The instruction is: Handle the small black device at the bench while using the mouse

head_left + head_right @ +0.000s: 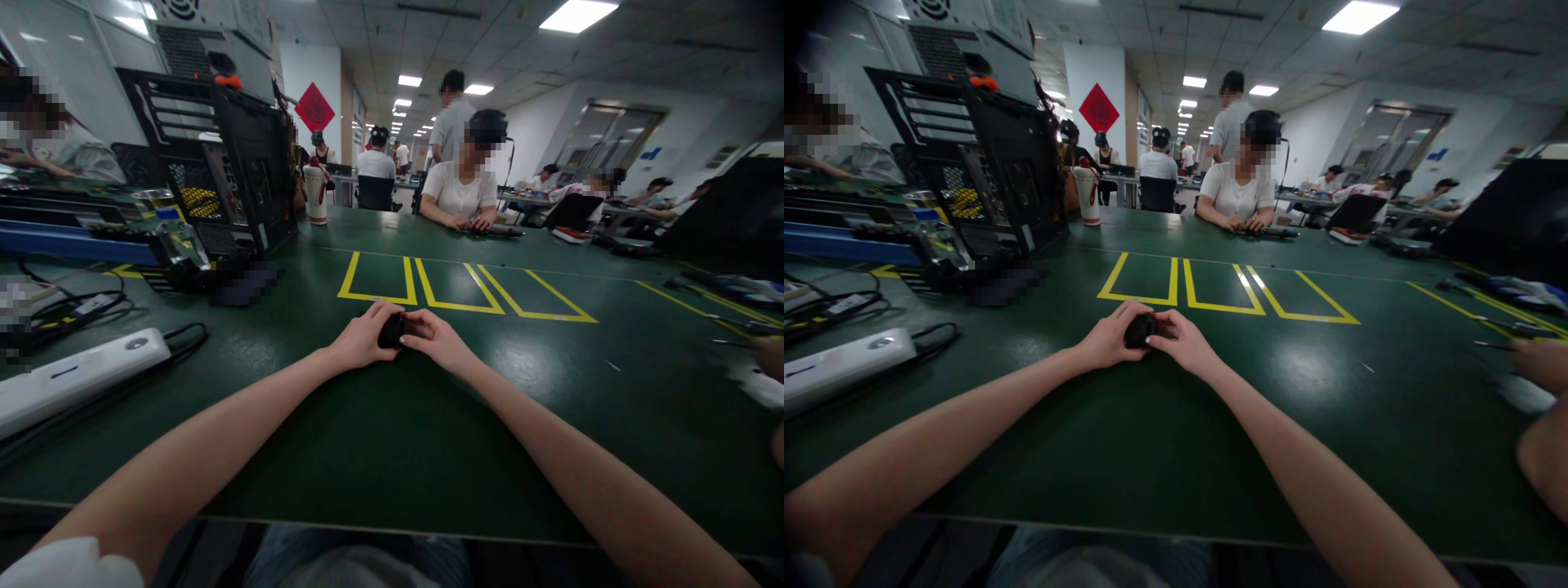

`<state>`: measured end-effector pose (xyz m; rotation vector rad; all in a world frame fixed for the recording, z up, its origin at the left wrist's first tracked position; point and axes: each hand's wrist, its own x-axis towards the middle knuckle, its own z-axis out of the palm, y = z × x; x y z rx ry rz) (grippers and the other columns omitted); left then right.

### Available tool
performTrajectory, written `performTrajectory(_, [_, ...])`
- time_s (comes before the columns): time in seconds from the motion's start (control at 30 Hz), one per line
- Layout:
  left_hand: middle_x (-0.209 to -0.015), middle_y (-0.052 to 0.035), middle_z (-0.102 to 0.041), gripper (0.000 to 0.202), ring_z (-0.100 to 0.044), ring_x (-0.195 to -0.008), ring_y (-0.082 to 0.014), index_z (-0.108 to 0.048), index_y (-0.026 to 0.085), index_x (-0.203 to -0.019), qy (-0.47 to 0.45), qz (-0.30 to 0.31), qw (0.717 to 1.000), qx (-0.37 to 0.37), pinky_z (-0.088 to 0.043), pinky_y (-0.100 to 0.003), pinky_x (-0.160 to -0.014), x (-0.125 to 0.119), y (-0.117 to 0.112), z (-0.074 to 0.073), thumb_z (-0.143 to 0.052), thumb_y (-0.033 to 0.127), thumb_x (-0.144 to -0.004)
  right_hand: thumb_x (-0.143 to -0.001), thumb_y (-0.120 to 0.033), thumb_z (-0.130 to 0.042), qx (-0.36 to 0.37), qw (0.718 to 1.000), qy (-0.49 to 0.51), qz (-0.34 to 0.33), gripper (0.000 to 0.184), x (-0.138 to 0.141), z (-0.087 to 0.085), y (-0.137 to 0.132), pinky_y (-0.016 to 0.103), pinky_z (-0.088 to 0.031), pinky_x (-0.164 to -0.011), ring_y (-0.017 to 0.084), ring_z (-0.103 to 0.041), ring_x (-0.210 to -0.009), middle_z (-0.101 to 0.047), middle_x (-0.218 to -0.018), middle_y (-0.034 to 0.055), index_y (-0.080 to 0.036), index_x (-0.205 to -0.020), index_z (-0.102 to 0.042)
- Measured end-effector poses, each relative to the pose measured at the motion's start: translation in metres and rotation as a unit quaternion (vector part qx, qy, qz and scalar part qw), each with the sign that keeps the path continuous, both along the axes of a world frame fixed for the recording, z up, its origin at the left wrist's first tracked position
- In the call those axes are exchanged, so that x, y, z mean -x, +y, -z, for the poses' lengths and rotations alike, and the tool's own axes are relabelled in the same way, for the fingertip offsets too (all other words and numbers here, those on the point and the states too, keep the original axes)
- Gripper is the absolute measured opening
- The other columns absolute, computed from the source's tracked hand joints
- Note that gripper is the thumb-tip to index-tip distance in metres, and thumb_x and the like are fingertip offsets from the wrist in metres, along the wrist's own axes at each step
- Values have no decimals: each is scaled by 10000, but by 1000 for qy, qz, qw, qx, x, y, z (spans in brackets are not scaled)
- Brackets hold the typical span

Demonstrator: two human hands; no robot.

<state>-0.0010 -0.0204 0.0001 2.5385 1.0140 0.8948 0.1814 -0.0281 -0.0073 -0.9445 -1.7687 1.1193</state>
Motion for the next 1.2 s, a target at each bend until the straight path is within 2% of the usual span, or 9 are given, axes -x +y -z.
performTrajectory(0.1, [-1171, -50, -424, 585, -471, -1056, -240, -346, 256, -1137, -1, 2, 1000, -5, -464, -410, -804, 0, 0, 1, -640, 252, -632, -627, -203, -678, -9, 1000, 23, -8, 371, 1, 0, -3, 376, -422, -911, 164, -546, -987, -524, -1032, 19, -214, -951, -496])
performTrajectory(0.3, [-1172, -50, -422, 578, -478, -1042, -236, -351, 251, -1135, 0, -4, 1000, -12, -465, -404, -800, 0, 1, 2, -640, 269, -635, -690, -275, -618, -3, 998, 44, 37, 232, 8, 1, -4, 368, -460, -848, 150, -583, -874, -557, -920, 9, -202, -885, -515])
performTrajectory(0.43, [-1168, -50, -422, 585, -479, -1035, -239, -352, 258, -1140, 4, -3, 1000, -3, -463, -405, -791, 0, 1, 1, -639, 263, -630, -682, -271, -628, 6, 998, 30, 56, 361, 7, 3, 1, 395, -439, -886, 170, -559, -954, -559, -993, 34, -211, -1009, -486])
performTrajectory(0.5, [-1168, -51, -419, 587, -479, -1034, -239, -352, 258, -1140, 2, -1, 1000, -1, -463, -403, -788, 0, 1, 1, -639, 259, -629, -693, -269, -616, 20, 999, 19, 43, 369, 6, 3, 1, 413, -424, -906, 178, -552, -981, -554, -1029, 47, -203, -1030, -484])
performTrajectory(0.67, [-1165, -49, -419, 591, -475, -1045, -242, -352, 263, -1139, -6, 7, 1000, 5, -456, -409, -802, 1, 0, 0, -641, 243, -624, -642, -208, -659, 17, 999, 32, 2, 355, 5, 0, -5, 393, -435, -906, 172, -551, -993, -534, -1060, 27, -210, -949, -480])
performTrajectory(0.9, [-1173, -52, -421, 586, -482, -1035, -237, -350, 257, -1142, 0, 2, 1000, -5, -460, -408, -796, 1, 1, 1, -638, 266, -632, -706, -286, -601, 6, 998, 52, 37, 249, 10, 1, -7, 370, -452, -877, 152, -570, -934, -555, -997, 22, -205, -912, -488])
performTrajectory(1.07, [-1174, -50, -420, 598, -483, -1041, -241, -352, 264, -1146, -6, 0, 1000, 5, -453, -413, -811, 0, 1, 1, -640, 246, -622, -704, -254, -605, 6, 999, 19, 45, 375, 9, 2, -4, 408, -399, -943, 179, -520, -1037, -524, -1092, 64, -200, -1045, -460])
performTrajectory(1.2, [-1165, -48, -425, 580, -482, -1043, -245, -359, 263, -1130, -9, 1, 1000, 9, -455, -411, -809, 0, 0, 0, -637, 237, -621, -667, -184, -628, 15, 999, 35, 9, 367, 8, 2, -6, 406, -387, -966, 174, -507, -1060, -522, -1069, 41, -208, -989, -454])
